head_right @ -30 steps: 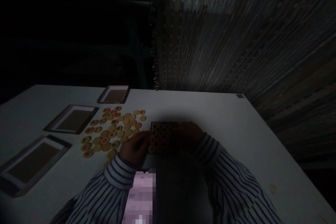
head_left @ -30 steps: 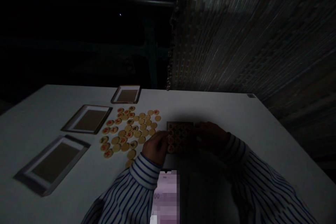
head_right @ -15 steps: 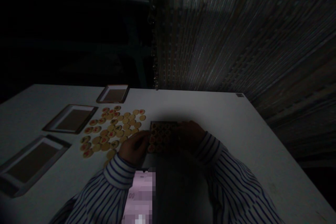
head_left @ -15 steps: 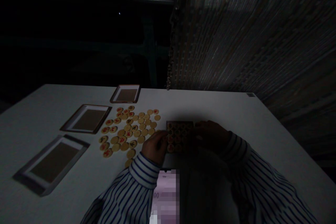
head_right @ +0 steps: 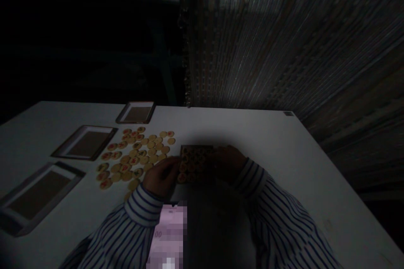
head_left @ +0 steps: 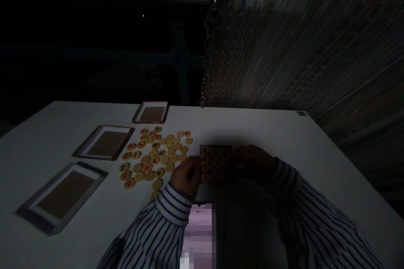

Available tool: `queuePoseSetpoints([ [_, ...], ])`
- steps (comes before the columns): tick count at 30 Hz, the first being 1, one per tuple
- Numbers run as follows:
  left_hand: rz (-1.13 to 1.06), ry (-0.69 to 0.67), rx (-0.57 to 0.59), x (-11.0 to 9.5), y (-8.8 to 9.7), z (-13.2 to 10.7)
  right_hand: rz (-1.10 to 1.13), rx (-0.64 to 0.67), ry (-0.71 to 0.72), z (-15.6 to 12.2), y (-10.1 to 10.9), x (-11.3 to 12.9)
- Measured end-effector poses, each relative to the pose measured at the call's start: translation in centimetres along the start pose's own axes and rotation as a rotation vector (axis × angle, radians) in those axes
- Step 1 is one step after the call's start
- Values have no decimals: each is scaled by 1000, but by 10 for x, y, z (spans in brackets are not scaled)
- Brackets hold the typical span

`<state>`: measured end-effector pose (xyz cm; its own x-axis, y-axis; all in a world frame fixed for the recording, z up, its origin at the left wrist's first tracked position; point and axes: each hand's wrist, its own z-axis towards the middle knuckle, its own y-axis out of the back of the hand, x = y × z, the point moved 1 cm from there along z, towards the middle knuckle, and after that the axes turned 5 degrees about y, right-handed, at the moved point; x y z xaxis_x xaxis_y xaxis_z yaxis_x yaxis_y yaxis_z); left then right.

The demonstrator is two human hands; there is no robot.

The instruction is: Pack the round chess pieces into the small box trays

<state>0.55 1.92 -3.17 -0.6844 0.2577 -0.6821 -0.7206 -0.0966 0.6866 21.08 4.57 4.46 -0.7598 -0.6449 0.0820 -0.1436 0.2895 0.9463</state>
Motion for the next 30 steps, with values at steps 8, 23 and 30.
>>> queuePoseSetpoints([
  [8,-16,-10,-11,2,-1,-1,-1,-14,-15,0,0,1],
  [23,-8,-9,-5,2,-1,-1,-3,-5,-6,-1,3,5],
  [30,-12,-12,11,0,0,1,-23,4,0,-1,2,5],
])
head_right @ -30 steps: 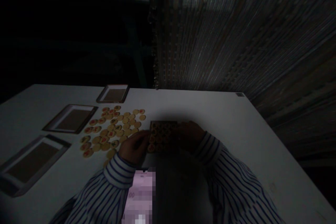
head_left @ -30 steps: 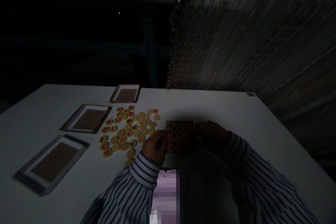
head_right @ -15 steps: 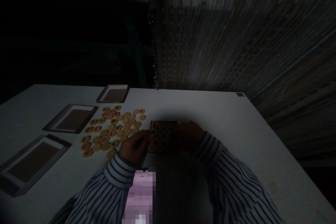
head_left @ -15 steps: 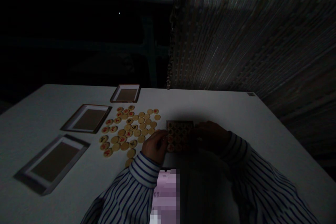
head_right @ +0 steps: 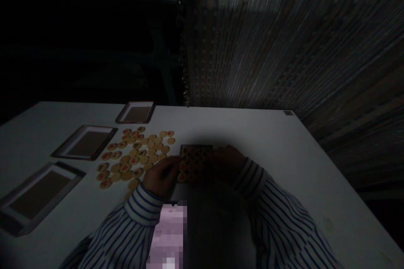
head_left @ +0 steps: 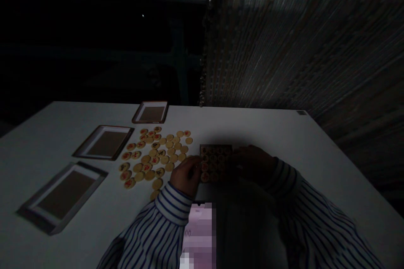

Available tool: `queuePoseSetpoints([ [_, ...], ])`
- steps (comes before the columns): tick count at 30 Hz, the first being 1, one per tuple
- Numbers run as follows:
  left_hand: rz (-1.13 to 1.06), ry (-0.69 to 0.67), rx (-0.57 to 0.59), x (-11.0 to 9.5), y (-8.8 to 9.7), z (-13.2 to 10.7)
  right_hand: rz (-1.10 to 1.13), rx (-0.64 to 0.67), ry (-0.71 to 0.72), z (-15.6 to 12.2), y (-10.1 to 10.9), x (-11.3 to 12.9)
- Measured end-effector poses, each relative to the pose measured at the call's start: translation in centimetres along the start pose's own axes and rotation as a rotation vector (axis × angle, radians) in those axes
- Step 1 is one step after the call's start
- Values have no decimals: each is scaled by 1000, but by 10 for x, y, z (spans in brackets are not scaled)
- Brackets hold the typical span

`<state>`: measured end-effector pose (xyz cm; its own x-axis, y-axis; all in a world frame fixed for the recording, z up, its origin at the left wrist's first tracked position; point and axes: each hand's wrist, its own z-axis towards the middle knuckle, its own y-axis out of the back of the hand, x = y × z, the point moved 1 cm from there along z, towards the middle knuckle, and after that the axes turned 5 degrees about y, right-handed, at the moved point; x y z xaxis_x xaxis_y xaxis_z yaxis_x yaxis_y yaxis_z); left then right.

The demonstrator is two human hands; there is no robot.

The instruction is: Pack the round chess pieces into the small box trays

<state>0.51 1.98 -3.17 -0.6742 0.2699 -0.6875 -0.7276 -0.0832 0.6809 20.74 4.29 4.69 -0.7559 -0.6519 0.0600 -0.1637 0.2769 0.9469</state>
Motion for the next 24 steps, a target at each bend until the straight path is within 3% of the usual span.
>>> queuePoseSetpoints([
  [6,0,-12,-12,1,-1,-1,21,10,0,-1,1,1],
  [17,-12,17,-16,-1,2,-2,33,-85,-50,-11,7,-7],
  [20,-41,16,-23,-1,5,-5,76,-141,-78,-20,0,-9],
  [24,-92,34,-29,0,10,-16,184,-264,-78,-36,-25,-10],
])
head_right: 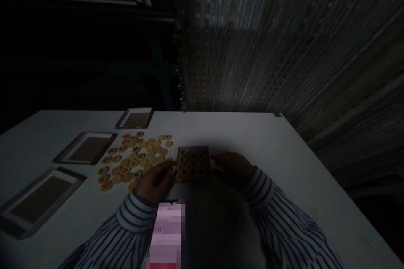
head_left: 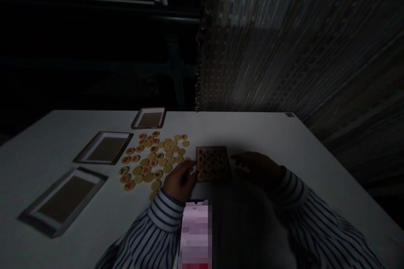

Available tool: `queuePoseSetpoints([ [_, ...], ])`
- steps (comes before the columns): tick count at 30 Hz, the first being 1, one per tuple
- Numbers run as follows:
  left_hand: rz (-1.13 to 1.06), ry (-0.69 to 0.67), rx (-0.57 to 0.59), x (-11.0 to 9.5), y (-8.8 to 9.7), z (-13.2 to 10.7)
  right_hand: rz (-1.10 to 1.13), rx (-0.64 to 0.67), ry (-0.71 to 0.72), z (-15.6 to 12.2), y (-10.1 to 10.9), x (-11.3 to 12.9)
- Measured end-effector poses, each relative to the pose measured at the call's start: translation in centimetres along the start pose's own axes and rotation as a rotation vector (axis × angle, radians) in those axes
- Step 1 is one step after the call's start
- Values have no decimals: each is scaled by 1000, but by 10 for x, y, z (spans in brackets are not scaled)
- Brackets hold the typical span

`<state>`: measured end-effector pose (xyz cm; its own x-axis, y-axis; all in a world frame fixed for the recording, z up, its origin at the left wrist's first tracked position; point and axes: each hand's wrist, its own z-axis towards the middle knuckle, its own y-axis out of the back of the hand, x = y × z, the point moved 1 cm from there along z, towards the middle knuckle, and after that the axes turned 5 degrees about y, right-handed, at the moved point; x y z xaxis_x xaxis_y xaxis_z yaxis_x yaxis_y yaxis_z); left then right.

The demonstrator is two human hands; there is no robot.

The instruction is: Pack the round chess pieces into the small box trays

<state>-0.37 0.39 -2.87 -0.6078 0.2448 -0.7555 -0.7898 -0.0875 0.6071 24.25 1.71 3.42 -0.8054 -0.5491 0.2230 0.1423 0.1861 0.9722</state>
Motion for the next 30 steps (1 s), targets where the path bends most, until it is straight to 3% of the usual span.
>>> queuePoseSetpoints([
  [5,-2,31,41,2,2,-14,83,-24,-69,-15,-29,3],
  [9,-11,57,73,8,-3,-20,105,-52,-4,-16,-49,9],
  [11,-2,73,96,13,-6,-21,106,-129,-124,-16,-55,9],
  [15,48,79,126,17,-9,-19,41,-117,-107,-14,-53,18],
  [20,118,-5,117,10,-10,-15,187,-111,-22,-8,-41,32],
  [30,179,-50,117,4,-15,-11,305,-177,-84,-3,-45,32],
])
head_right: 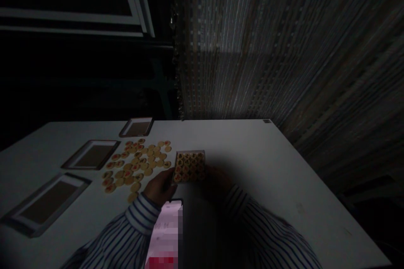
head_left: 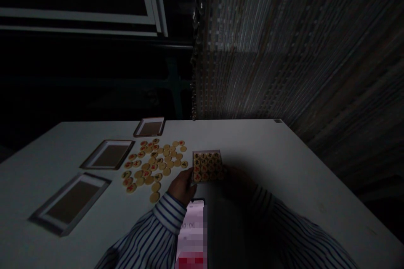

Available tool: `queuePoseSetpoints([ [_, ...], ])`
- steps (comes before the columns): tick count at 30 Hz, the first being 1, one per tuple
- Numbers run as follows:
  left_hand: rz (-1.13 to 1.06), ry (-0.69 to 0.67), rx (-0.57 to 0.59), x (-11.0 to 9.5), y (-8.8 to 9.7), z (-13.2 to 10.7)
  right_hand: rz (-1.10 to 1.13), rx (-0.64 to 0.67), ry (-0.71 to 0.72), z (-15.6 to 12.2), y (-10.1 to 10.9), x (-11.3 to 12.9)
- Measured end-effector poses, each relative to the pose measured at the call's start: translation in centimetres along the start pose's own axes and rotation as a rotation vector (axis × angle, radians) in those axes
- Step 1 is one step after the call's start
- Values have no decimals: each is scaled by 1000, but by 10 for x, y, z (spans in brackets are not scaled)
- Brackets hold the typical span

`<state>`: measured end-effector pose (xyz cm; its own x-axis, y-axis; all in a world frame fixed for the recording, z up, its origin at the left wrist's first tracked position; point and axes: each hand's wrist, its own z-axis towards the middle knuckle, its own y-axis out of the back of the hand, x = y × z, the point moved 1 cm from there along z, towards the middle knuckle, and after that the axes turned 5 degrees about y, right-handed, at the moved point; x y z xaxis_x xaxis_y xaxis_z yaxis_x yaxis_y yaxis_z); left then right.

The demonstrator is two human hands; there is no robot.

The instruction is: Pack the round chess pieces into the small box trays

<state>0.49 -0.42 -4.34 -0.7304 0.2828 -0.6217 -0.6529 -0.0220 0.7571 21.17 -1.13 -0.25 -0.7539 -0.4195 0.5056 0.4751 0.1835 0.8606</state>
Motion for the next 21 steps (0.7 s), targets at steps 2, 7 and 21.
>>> queuePoseSetpoints([
  [2,-4,-10,-13,0,-1,1,18,-8,-15,0,0,-1],
  [7,21,8,-37,1,-2,1,58,-11,17,-1,1,1],
  [21,17,-27,-57,2,-2,3,14,-55,5,3,1,-1],
])
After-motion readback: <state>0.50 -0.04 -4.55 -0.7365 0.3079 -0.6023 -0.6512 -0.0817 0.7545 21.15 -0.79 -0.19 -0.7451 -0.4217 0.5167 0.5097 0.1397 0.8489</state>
